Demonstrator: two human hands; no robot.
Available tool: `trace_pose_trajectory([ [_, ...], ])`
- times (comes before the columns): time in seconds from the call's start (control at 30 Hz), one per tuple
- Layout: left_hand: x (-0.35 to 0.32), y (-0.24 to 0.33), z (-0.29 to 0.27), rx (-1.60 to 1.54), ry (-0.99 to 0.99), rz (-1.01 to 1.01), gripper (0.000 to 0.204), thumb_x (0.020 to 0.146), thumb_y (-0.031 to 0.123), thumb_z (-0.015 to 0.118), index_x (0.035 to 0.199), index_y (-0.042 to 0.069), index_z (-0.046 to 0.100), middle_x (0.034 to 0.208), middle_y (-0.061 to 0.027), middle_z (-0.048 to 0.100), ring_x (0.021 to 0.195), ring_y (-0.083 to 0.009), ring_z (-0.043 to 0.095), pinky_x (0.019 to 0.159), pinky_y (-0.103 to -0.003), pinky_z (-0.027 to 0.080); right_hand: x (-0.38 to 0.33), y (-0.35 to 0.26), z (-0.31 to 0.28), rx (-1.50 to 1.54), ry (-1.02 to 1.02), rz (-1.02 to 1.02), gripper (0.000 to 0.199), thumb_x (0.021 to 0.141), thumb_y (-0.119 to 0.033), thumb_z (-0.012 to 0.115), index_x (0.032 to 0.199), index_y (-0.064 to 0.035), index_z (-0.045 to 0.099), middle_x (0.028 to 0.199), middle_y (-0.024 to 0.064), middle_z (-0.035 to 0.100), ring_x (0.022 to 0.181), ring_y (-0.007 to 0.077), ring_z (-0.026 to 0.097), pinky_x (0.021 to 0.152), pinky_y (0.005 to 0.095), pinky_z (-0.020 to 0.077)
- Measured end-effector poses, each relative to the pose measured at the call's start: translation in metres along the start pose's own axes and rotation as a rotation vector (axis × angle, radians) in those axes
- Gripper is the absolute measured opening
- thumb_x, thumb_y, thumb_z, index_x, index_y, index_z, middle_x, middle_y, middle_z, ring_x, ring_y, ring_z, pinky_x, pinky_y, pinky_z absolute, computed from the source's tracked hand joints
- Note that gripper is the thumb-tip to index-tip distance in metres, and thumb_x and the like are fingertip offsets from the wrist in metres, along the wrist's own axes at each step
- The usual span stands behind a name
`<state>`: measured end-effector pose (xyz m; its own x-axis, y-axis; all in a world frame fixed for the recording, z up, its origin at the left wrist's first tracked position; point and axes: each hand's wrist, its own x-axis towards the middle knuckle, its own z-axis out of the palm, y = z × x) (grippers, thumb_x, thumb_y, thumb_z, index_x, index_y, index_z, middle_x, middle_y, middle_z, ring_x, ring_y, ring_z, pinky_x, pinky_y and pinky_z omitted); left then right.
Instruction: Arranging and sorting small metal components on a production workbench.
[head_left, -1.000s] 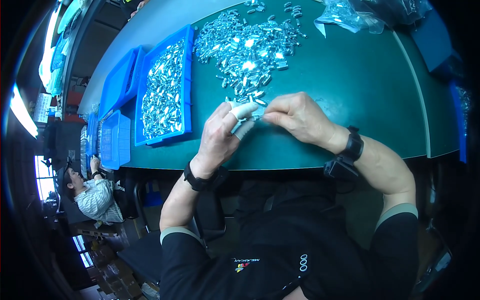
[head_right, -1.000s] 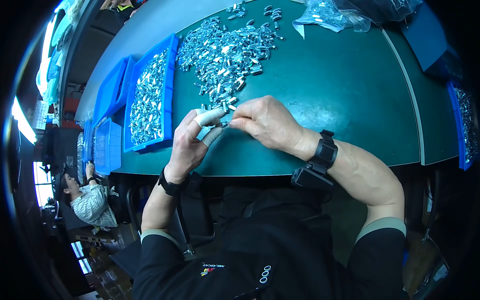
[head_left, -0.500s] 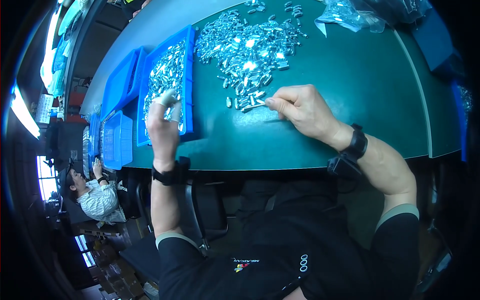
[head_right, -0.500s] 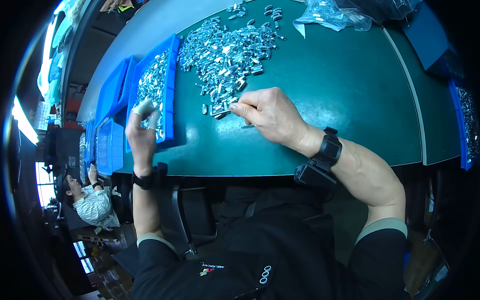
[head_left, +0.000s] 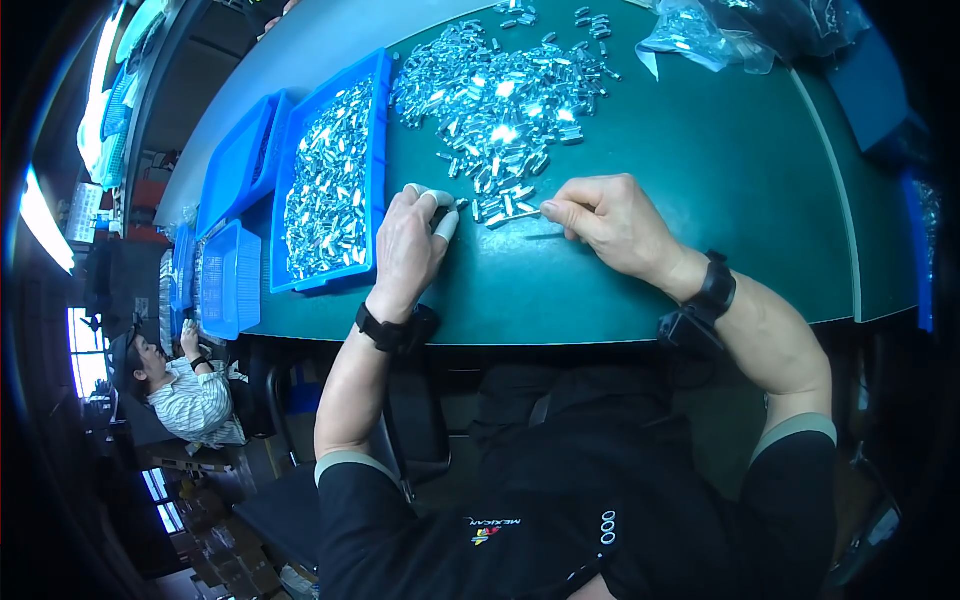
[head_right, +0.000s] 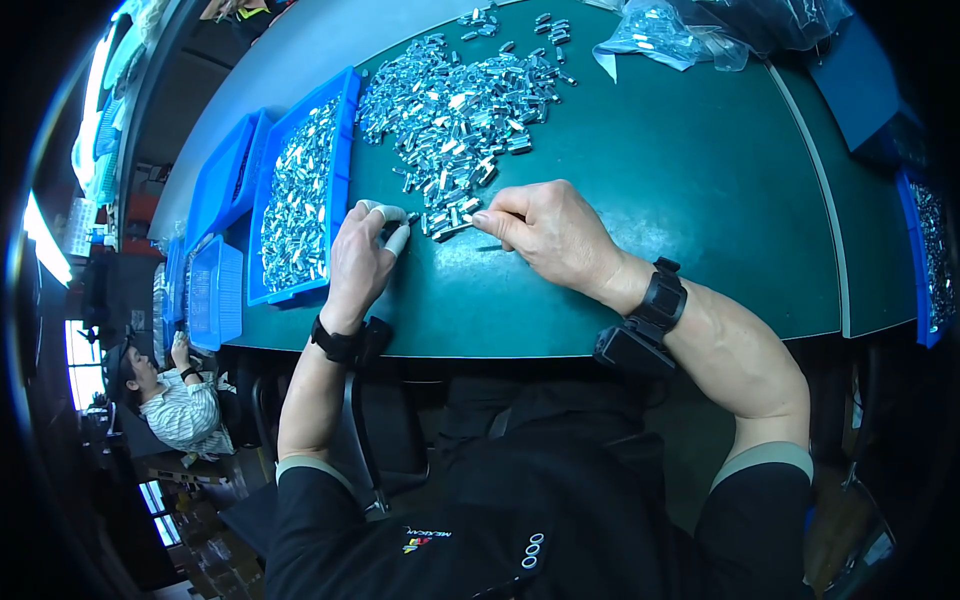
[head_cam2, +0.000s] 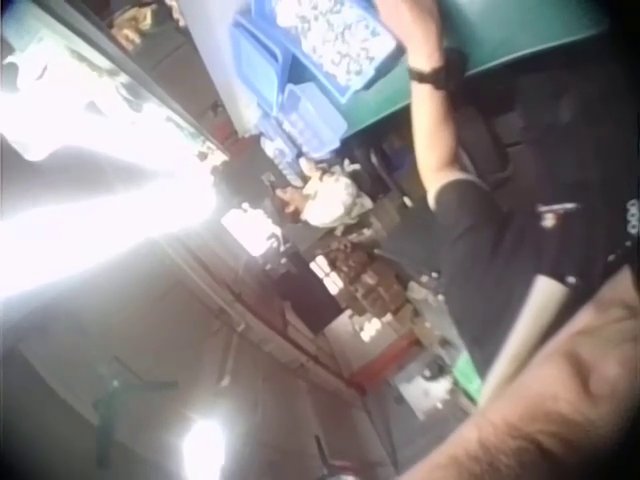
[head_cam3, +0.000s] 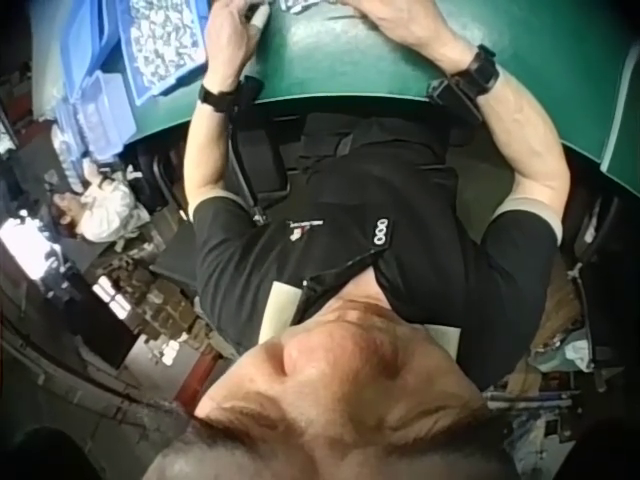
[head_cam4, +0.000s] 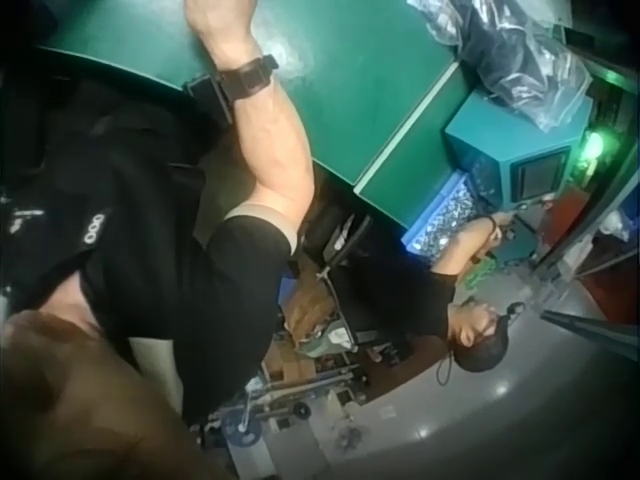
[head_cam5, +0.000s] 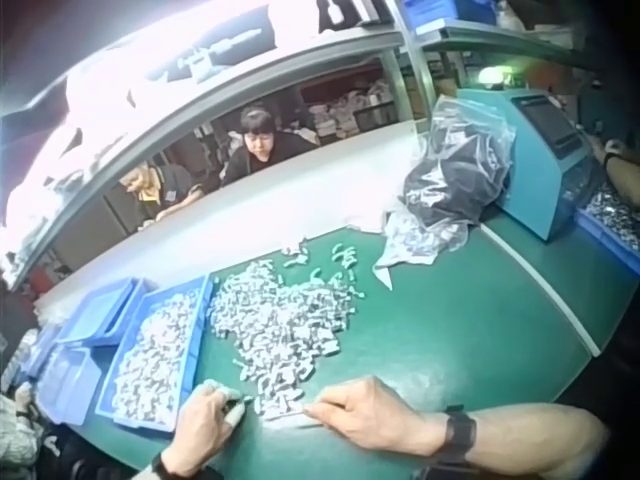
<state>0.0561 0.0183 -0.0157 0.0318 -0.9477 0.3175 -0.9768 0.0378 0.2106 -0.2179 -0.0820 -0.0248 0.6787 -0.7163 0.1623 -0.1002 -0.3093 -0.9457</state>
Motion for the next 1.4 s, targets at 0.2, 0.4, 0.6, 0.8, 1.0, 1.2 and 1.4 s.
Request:
trace_pose_trajectory([
  [0.2,-0.012,0.006,-0.002,-0.178,0.062,-0.047,0.015,0.086,0.005,0.08,0.099,0.005,0.074,0.096,-0.0116,0.068,0.09,-0.0318,0.066,0.079,-0.04,0.054,0.0,0.003,0.001,-0.005,-0.003,0.0,0.029,0.103,-0.026,0.07,0.09,-0.001,0.076,0.069,0.003,0.068,0.063,0.0094,0.059,0.057,0.0299,0.0447],
  [0.4,-0.018,0.039,-0.015,-0.318,0.067,0.025,0.019,0.084,0.0,0.081,0.101,0.004,0.073,0.102,-0.0116,0.071,0.095,-0.0308,0.069,0.082,-0.038,0.055,0.0,0.002,0.004,0.001,0.012,-0.001,0.026,0.103,-0.025,0.07,0.093,-0.0008,0.076,0.071,0.0035,0.069,0.064,0.0094,0.06,0.058,0.0292,0.0458],
  [0.6,-0.018,0.047,-0.015,-0.322,0.012,0.051,0.021,0.085,-0.001,0.081,0.104,0.002,0.072,0.105,-0.0126,0.073,0.099,-0.0298,0.071,0.087,-0.037,0.056,-0.001,0.002,0.004,-0.015,0.018,-0.024,0.026,0.103,-0.024,0.07,0.093,-0.0007,0.076,0.072,0.0043,0.069,0.064,0.0098,0.06,0.058,0.0294,0.0461],
  [0.8,-0.015,0.053,-0.014,-0.341,0.005,0.066,0.021,0.085,-0.001,0.08,0.104,0.002,0.072,0.104,-0.0132,0.073,0.099,-0.0294,0.071,0.087,-0.037,0.056,-0.002,0.005,0.007,-0.067,0.019,-0.122,0.028,0.104,-0.025,0.069,0.092,-0.0004,0.075,0.07,0.0044,0.068,0.063,0.0103,0.06,0.058,0.0299,0.0461],
  [1.0,-0.011,0.059,-0.009,-0.397,0.066,0.129,0.022,0.082,0.0,0.082,0.102,0.005,0.074,0.1,-0.012,0.072,0.093,-0.0316,0.069,0.078,-0.04,0.056,-0.004,0.003,0.005,0.03,-0.032,0.021,0.033,0.106,-0.028,0.067,0.088,-0.0012,0.074,0.068,0.0029,0.067,0.061,0.0089,0.059,0.056,0.0286,0.0449],
  [1.2,-0.018,0.062,-0.008,-0.409,0.051,0.118,0.022,0.083,0.0,0.082,0.103,0.004,0.073,0.101,-0.0123,0.073,0.095,-0.0306,0.07,0.08,-0.039,0.056,-0.004,0.001,0.007,0.067,-0.142,0.115,0.04,0.107,-0.033,0.065,0.083,-0.0025,0.074,0.063,0.0011,0.065,0.055,0.0073,0.056,0.052,0.027,0.0428],
  [1.4,-0.024,0.061,-0.013,-0.42,-0.043,0.117,0.021,0.085,-0.001,0.082,0.104,0.003,0.073,0.103,-0.0119,0.074,0.099,-0.0287,0.071,0.086,-0.037,0.056,-0.009,-0.002,0.015,0.053,-0.166,0.066,0.048,0.107,-0.04,0.062,0.077,-0.0037,0.074,0.058,0.0059,0.065,0.052,0.0146,0.063,0.053,0.0328,0.0469],
])
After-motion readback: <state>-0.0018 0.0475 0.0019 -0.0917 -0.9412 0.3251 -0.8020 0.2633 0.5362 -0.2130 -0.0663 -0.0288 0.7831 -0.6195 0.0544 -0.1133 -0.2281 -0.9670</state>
